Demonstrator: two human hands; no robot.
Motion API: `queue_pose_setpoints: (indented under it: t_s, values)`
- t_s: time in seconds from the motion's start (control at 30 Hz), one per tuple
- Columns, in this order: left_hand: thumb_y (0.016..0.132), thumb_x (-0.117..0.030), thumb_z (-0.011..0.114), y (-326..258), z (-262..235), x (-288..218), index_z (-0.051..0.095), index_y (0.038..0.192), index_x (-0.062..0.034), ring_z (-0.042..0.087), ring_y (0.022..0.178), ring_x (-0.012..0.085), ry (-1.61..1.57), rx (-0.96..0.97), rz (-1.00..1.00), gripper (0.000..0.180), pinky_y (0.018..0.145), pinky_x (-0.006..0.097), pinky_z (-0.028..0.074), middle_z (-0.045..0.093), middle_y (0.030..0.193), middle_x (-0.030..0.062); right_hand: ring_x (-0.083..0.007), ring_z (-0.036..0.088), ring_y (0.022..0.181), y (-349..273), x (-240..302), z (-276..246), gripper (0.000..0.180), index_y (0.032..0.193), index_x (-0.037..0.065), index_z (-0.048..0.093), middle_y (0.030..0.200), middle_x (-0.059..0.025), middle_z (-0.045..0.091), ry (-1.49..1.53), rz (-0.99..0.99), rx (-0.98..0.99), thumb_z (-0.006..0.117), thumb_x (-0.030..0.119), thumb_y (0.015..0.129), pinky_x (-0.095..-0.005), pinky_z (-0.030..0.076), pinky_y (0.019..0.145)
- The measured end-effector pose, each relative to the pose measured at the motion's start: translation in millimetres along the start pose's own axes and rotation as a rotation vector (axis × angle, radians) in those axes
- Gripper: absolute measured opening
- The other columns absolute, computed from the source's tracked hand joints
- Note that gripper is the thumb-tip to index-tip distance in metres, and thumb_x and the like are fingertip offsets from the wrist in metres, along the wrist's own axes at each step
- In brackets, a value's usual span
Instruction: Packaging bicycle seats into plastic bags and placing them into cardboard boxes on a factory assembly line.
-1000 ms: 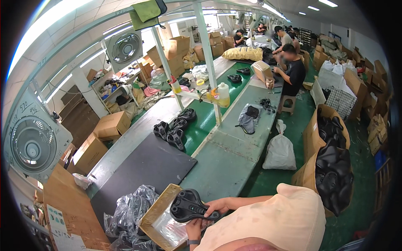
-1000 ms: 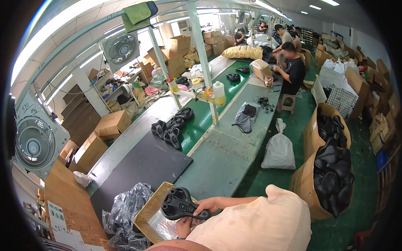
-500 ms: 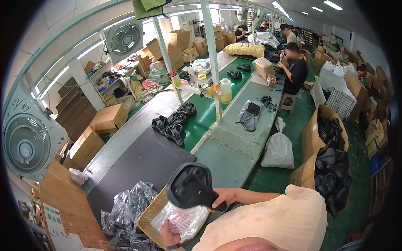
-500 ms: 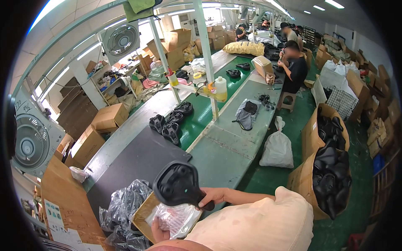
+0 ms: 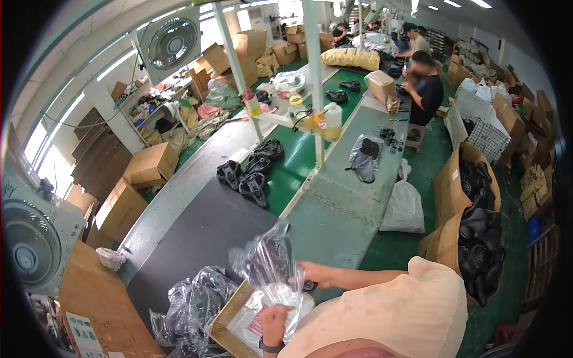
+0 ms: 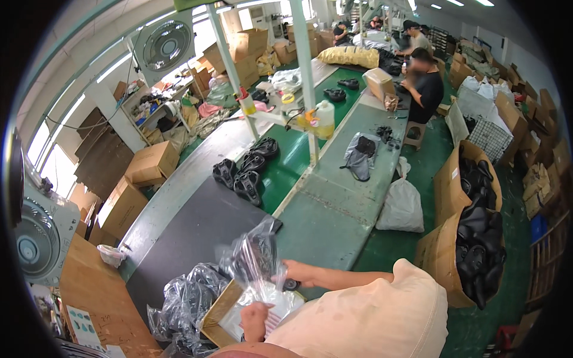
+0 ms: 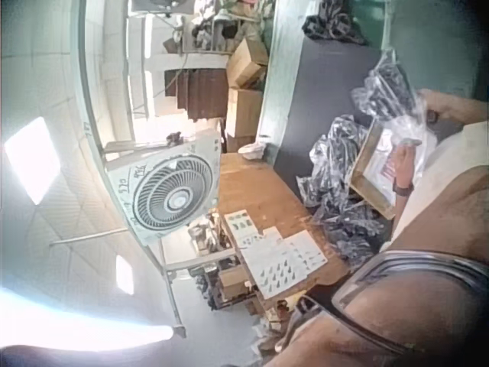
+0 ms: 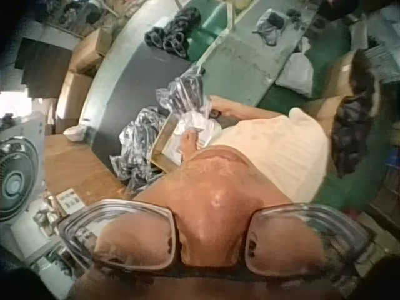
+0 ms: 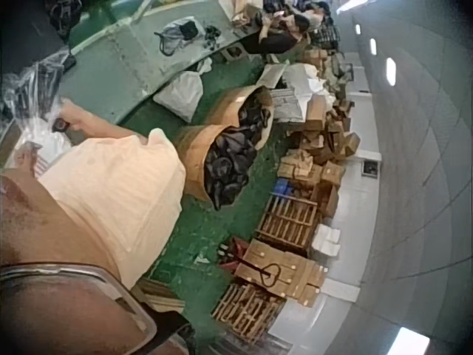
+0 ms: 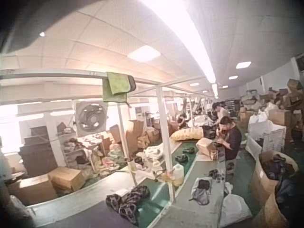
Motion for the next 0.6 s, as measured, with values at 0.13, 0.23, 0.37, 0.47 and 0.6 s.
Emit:
queue_pose_setpoints:
  t_s: [0.13, 0.23, 0.37, 0.47, 0.6]
  values:
    - [0.109, -0.031, 0.061, 70, -56, 27, 0.054, 0.147, -0.0016, 0.065, 0.113, 0.0214, -0.234, -0.291, -0.163, 0.049, 0.098, 0.037, 0.053, 0.068, 0.125, 0.011, -0.0225, 0.07, 0.113, 38, 65, 38, 0.102, 0.171, 0.004, 0.016, 0.141, -0.0165, 0.062, -0.709, -0.507, 0.081, 0.08, 0.011, 0.092, -0.0364, 0.06, 0.095]
    - [0.106, -0.024, 0.067, 109, -156, 125, 0.058, 0.137, -0.0037, 0.066, 0.101, 0.0187, -0.262, -0.334, -0.239, 0.038, 0.085, 0.035, 0.055, 0.067, 0.119, 0.007, -0.0216, 0.066, 0.12, 78, 101, 92, 0.081, 0.165, 0.004, 0.035, 0.144, -0.0167, 0.064, -0.609, -0.196, 0.503, 0.077, 0.009, 0.096, -0.0375, 0.056, 0.103]
    - [0.102, -0.015, 0.067, 115, -284, 148, 0.059, 0.139, 0.0002, 0.07, 0.097, 0.0211, -0.326, -0.709, -0.296, 0.04, 0.079, 0.036, 0.06, 0.068, 0.12, 0.0102, -0.02, 0.071, 0.116, 216, 129, 15, 0.053, 0.148, 0.004, 0.059, 0.128, -0.0113, 0.075, -0.629, -0.255, 0.3, 0.075, 0.015, 0.099, -0.0378, 0.058, 0.1]
    - [0.101, -0.021, 0.072, 80, -351, 168, 0.055, 0.146, 0.0037, 0.069, 0.112, 0.0286, 0.025, -0.847, -0.384, 0.055, 0.093, 0.042, 0.057, 0.066, 0.132, 0.0172, -0.0325, 0.074, 0.11, 338, 152, -130, 0.066, 0.14, 0.002, 0.062, 0.118, -0.0204, 0.076, -0.948, -0.342, -0.332, 0.083, 0.029, 0.083, -0.0417, 0.058, 0.097]
    - [0.097, -0.026, 0.079, 70, -381, 164, 0.052, 0.148, 0.0067, 0.062, 0.129, 0.0371, 0.815, -0.936, -0.529, 0.067, 0.112, 0.044, 0.047, 0.058, 0.149, 0.0248, -0.0501, 0.062, 0.123, 459, 179, -265, 0.094, 0.157, 0.003, 0.034, 0.134, -0.0329, 0.06, -1.182, -0.343, -0.821, 0.082, 0.032, 0.082, -0.0534, 0.053, 0.106]
Point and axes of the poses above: each hand's wrist, its own y-axis towards the middle knuckle, its own z-axis out of the palm, x = y × z, the point moved 10 cm from there along y, towards the middle knuckle
